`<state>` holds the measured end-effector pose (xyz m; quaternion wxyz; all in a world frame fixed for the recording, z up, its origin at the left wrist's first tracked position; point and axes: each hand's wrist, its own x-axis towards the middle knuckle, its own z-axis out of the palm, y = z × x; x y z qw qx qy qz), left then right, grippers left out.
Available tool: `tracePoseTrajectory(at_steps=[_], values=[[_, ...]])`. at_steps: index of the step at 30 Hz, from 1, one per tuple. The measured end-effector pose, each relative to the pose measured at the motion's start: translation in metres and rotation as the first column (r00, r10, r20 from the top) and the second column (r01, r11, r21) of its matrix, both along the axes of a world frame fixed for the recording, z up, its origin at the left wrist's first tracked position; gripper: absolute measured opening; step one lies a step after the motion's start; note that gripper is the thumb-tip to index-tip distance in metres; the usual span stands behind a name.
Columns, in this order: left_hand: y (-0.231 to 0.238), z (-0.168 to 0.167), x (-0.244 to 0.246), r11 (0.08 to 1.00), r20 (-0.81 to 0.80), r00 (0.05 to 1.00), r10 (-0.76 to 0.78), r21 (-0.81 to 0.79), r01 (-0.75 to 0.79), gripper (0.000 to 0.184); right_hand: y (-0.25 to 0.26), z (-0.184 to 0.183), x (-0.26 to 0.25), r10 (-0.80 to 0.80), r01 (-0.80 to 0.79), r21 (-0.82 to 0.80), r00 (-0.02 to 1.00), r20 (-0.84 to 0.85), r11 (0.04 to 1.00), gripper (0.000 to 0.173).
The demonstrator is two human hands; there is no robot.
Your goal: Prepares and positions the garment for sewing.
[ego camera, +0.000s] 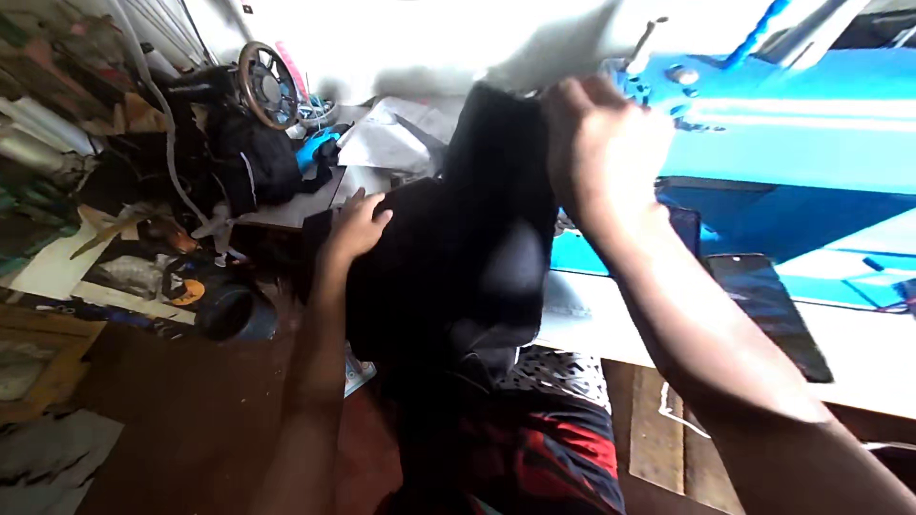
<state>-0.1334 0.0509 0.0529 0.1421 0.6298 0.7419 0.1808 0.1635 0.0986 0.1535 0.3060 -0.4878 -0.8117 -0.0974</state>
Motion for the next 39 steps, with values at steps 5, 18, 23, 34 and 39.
tracePoseTrajectory(at_steps=[5, 18, 23, 34, 39], values=[[-0.070, -0.035, 0.032, 0.988, 0.027, 0.999, -0.038, 0.151, 0.034, 0.037, -0.012, -0.043, 0.006, 0.260, -0.236, -0.233, 0.963, 0.076, 0.943, 0.030], [-0.049, -0.072, 0.020, 0.995, -0.164, 0.982, -0.097, 0.015, 0.100, 0.064, -0.063, -0.155, 0.064, 0.272, -0.225, -0.452, 0.962, 0.041, 0.863, 0.035], [-0.061, -0.060, 0.031, 0.994, -0.065, 0.998, -0.016, 0.107, 0.023, 0.052, -0.089, -0.151, 0.097, 0.209, -0.229, -0.452, 0.973, -0.095, 0.862, 0.017], [-0.051, -0.071, 0.071, 0.997, -0.137, 0.988, 0.074, 0.047, -0.068, 0.073, -0.091, -0.128, 0.054, 0.335, -0.310, -0.417, 0.942, -0.013, 0.854, 0.044], [-0.065, -0.059, 0.089, 0.990, -0.105, 0.988, 0.116, -0.066, -0.123, 0.074, -0.066, -0.178, 0.025, 0.320, -0.320, -0.233, 0.947, -0.037, 0.918, 0.026]])
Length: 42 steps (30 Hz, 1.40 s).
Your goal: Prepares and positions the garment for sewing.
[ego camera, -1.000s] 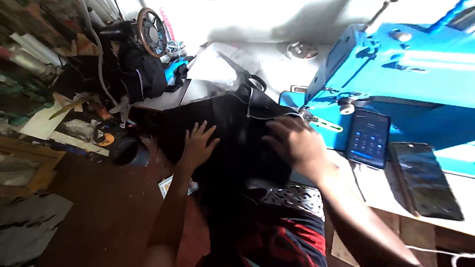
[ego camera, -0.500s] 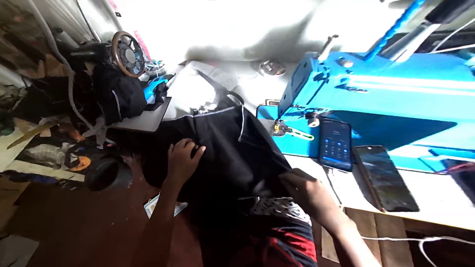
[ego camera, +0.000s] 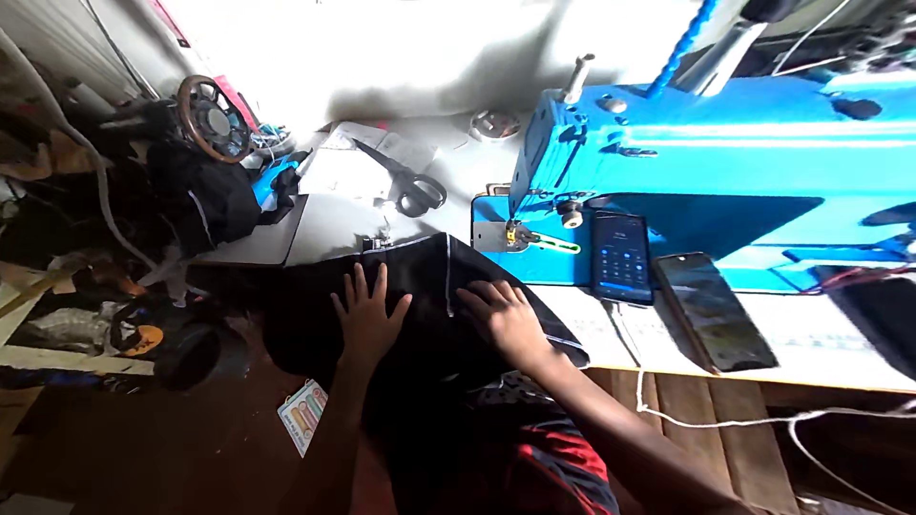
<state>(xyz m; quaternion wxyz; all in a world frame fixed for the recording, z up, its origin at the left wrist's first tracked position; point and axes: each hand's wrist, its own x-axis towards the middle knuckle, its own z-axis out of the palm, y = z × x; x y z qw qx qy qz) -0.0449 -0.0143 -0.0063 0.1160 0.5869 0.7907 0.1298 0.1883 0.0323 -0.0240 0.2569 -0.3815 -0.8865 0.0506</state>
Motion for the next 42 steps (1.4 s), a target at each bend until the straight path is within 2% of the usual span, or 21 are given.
tracePoseTrajectory(at_steps=[2, 4, 6, 8, 10, 12, 14, 15, 18, 21, 24, 27, 29, 35, 39, 42], values=[[-0.003, -0.004, -0.008, 0.999, -0.022, 0.999, -0.036, 0.002, 0.036, 0.075, -0.003, 0.000, 0.002, 0.011, -0.012, -0.014, 0.996, -0.085, 1.000, 0.020], [-0.004, -0.011, -0.028, 0.990, -0.057, 0.989, -0.133, 0.043, 0.136, 0.077, -0.011, 0.012, 0.011, 0.008, -0.039, -0.150, 0.979, -0.205, 0.988, 0.023], [-0.001, -0.015, -0.054, 0.965, -0.084, 0.967, -0.240, 0.086, 0.247, 0.077, -0.011, 0.026, 0.025, -0.084, 0.008, -0.250, 0.952, -0.295, 0.968, 0.025], [0.005, -0.015, -0.076, 0.946, -0.066, 0.950, -0.304, 0.097, 0.309, 0.078, -0.002, 0.034, 0.042, -0.255, 0.184, -0.282, 0.937, -0.239, 0.942, 0.025], [0.013, -0.010, -0.084, 0.947, -0.017, 0.952, -0.306, 0.092, 0.307, 0.073, 0.007, 0.035, 0.060, -0.372, 0.336, -0.335, 0.927, -0.049, 0.881, 0.027], [0.027, -0.002, -0.072, 0.937, -0.009, 0.961, -0.277, 0.220, 0.273, 0.053, 0.011, 0.037, 0.070, -0.366, 0.366, -0.414, 0.927, 0.084, 0.833, 0.030], [0.044, 0.008, -0.039, 0.864, -0.024, 0.954, -0.300, 0.418, 0.282, 0.035, 0.013, 0.037, 0.074, -0.328, 0.332, -0.416, 0.941, 0.084, 0.847, 0.035], [0.053, 0.015, -0.017, 0.828, -0.018, 0.937, -0.349, 0.462, 0.317, 0.029, 0.016, 0.036, 0.075, -0.318, 0.311, -0.368, 0.947, 0.043, 0.876, 0.037], [0.080, 0.023, 0.046, 0.757, 0.000, 0.829, -0.559, 0.407, 0.511, 0.031, 0.041, 0.034, 0.075, -0.328, 0.322, -0.207, 0.945, 0.002, 0.924, 0.038], [0.111, 0.004, 0.083, 0.704, -0.051, 0.751, -0.658, 0.313, 0.638, 0.043, 0.070, 0.028, 0.078, -0.335, 0.362, -0.177, 0.927, 0.168, 0.915, 0.042], [0.120, -0.011, 0.092, 0.709, -0.088, 0.733, -0.675, 0.196, 0.677, 0.047, 0.083, 0.029, 0.084, -0.373, 0.449, -0.198, 0.869, 0.325, 0.871, 0.051], [0.114, -0.015, 0.086, 0.653, -0.125, 0.685, -0.718, 0.221, 0.724, 0.042, 0.090, 0.030, 0.088, -0.391, 0.473, -0.196, 0.853, 0.345, 0.859, 0.054], [0.110, -0.015, 0.083, 0.592, -0.159, 0.637, -0.754, 0.253, 0.765, 0.040, 0.092, 0.030, 0.086, -0.388, 0.460, -0.182, 0.862, 0.327, 0.869, 0.053], [0.107, -0.017, 0.083, 0.473, -0.165, 0.546, -0.821, 0.339, 0.813, 0.037, 0.086, 0.020, 0.068, -0.244, 0.244, -0.036, 0.969, 0.027, 0.969, 0.028], [0.102, -0.020, 0.081, 0.360, -0.146, 0.457, -0.877, 0.429, 0.828, 0.039, 0.082, 0.012, 0.066, -0.135, 0.135, -0.030, 0.991, 0.009, 0.990, 0.026], [0.101, -0.021, 0.081, 0.313, -0.083, 0.434, -0.897, 0.574, 0.757, 0.035, 0.082, 0.008, 0.069, -0.076, 0.076, -0.010, 0.997, 0.013, 0.997, 0.027]])
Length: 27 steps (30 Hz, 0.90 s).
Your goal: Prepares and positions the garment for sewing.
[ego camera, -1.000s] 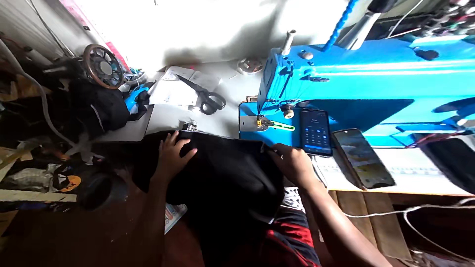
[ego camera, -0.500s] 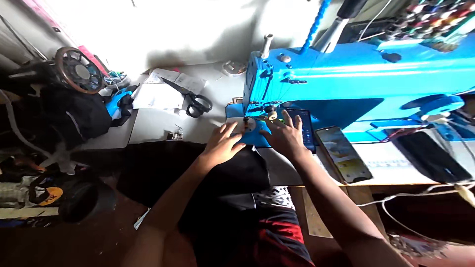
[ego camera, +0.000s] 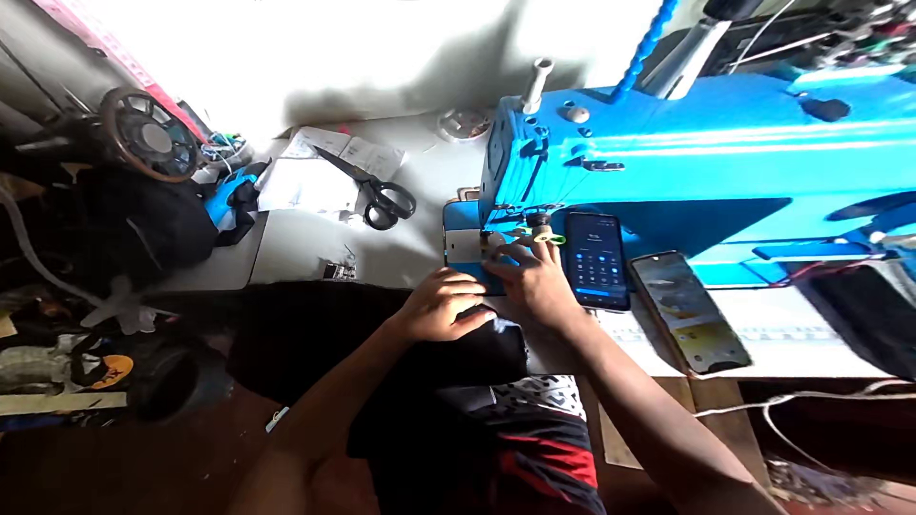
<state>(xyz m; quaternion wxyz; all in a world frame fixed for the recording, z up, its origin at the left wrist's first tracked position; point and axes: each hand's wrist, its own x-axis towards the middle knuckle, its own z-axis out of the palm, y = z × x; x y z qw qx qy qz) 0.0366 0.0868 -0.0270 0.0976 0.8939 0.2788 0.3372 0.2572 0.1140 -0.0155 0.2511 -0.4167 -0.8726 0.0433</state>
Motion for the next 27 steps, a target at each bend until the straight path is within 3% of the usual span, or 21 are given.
tracePoseTrajectory(at_steps=[3, 7, 14, 16, 18, 20, 24, 27], values=[[0.005, 0.001, 0.004, 0.995, 0.107, 0.990, 0.094, 0.011, -0.096, 0.031, -0.002, -0.003, 0.002, 0.066, -0.067, 0.057, 0.998, 0.022, 0.996, 0.027], [0.017, 0.006, 0.006, 0.982, 0.059, 0.982, 0.179, -0.069, -0.175, 0.029, -0.005, 0.002, 0.002, 0.101, -0.108, 0.092, 0.992, 0.077, 0.990, 0.025], [0.021, 0.008, 0.012, 0.945, -0.081, 0.954, 0.288, -0.140, -0.297, 0.030, -0.032, -0.001, -0.009, -0.171, 0.168, 0.047, 0.981, 0.090, 0.985, 0.021], [0.021, 0.007, 0.018, 0.925, -0.036, 0.935, 0.353, -0.134, -0.355, 0.024, -0.040, -0.001, -0.012, -0.208, 0.207, 0.018, 0.974, 0.090, 0.978, 0.023], [0.023, 0.007, 0.025, 0.886, 0.047, 0.890, 0.453, -0.132, -0.444, 0.017, -0.048, -0.003, -0.015, -0.237, 0.236, 0.022, 0.969, 0.066, 0.972, 0.027], [0.024, 0.012, 0.033, 0.821, 0.071, 0.827, 0.557, -0.196, -0.536, 0.021, -0.053, -0.009, -0.019, -0.264, 0.263, 0.067, 0.964, 0.013, 0.962, 0.030], [0.027, 0.024, 0.053, 0.676, -0.072, 0.752, 0.655, -0.390, -0.626, 0.037, -0.058, -0.015, -0.023, -0.287, 0.291, 0.076, 0.956, -0.059, 0.954, 0.028], [0.029, 0.026, 0.062, 0.609, -0.139, 0.731, 0.668, -0.463, -0.644, 0.022, -0.058, -0.016, -0.023, -0.296, 0.299, 0.068, 0.953, -0.062, 0.952, 0.029]])
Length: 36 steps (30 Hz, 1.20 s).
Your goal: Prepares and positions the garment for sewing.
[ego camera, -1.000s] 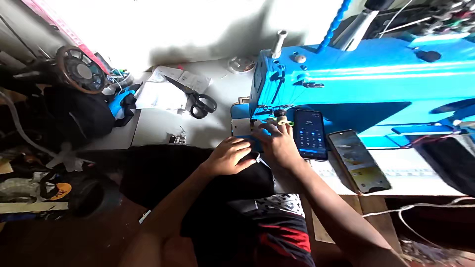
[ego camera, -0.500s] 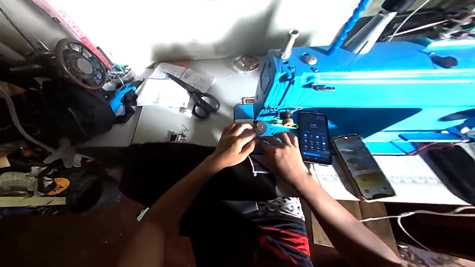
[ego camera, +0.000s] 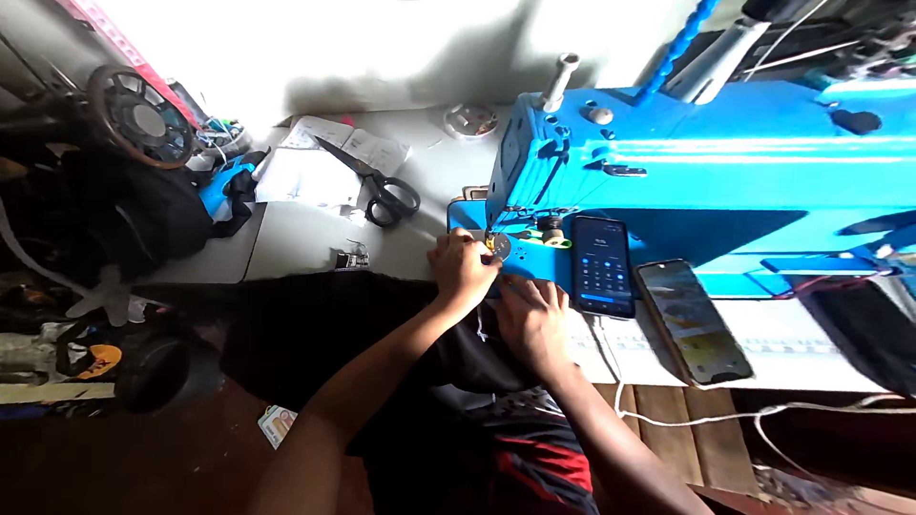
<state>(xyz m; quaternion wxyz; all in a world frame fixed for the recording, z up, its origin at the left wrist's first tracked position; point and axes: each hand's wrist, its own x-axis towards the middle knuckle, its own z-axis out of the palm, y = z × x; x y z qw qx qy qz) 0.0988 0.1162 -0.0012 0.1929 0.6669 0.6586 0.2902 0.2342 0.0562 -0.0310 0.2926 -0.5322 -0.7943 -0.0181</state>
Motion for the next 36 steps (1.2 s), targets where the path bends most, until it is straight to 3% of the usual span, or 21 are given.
tracePoseTrajectory(at_steps=[7, 12, 23, 27, 32, 36], values=[[-0.004, -0.005, -0.005, 0.999, 0.101, 0.995, -0.013, 0.032, 0.010, 0.016, 0.001, -0.002, 0.000, 0.005, -0.005, 0.016, 1.000, -0.014, 1.000, 0.029], [-0.003, -0.002, -0.002, 0.999, -0.007, 1.000, 0.019, 0.036, -0.019, 0.031, 0.000, -0.001, 0.000, 0.002, -0.002, 0.001, 1.000, -0.008, 1.000, 0.030], [-0.003, -0.010, 0.001, 0.993, 0.134, 0.990, 0.031, 0.109, -0.046, 0.015, 0.000, -0.002, 0.001, 0.008, -0.007, 0.004, 0.999, -0.042, 1.000, 0.029], [-0.003, -0.003, -0.005, 1.000, 0.045, 0.999, 0.010, -0.002, -0.010, 0.016, 0.000, -0.002, 0.002, 0.008, -0.009, -0.020, 0.999, -0.051, 1.000, 0.030], [0.019, 0.013, -0.032, 0.981, 0.011, 1.000, -0.005, -0.196, 0.007, 0.030, 0.002, -0.003, 0.005, 0.016, -0.019, -0.035, 0.996, -0.083, 0.999, 0.029], [0.034, 0.010, -0.053, 0.992, -0.012, 0.992, 0.122, -0.032, -0.122, 0.021, 0.002, -0.001, 0.007, 0.014, -0.019, -0.036, 0.990, -0.140, 0.999, 0.029]])
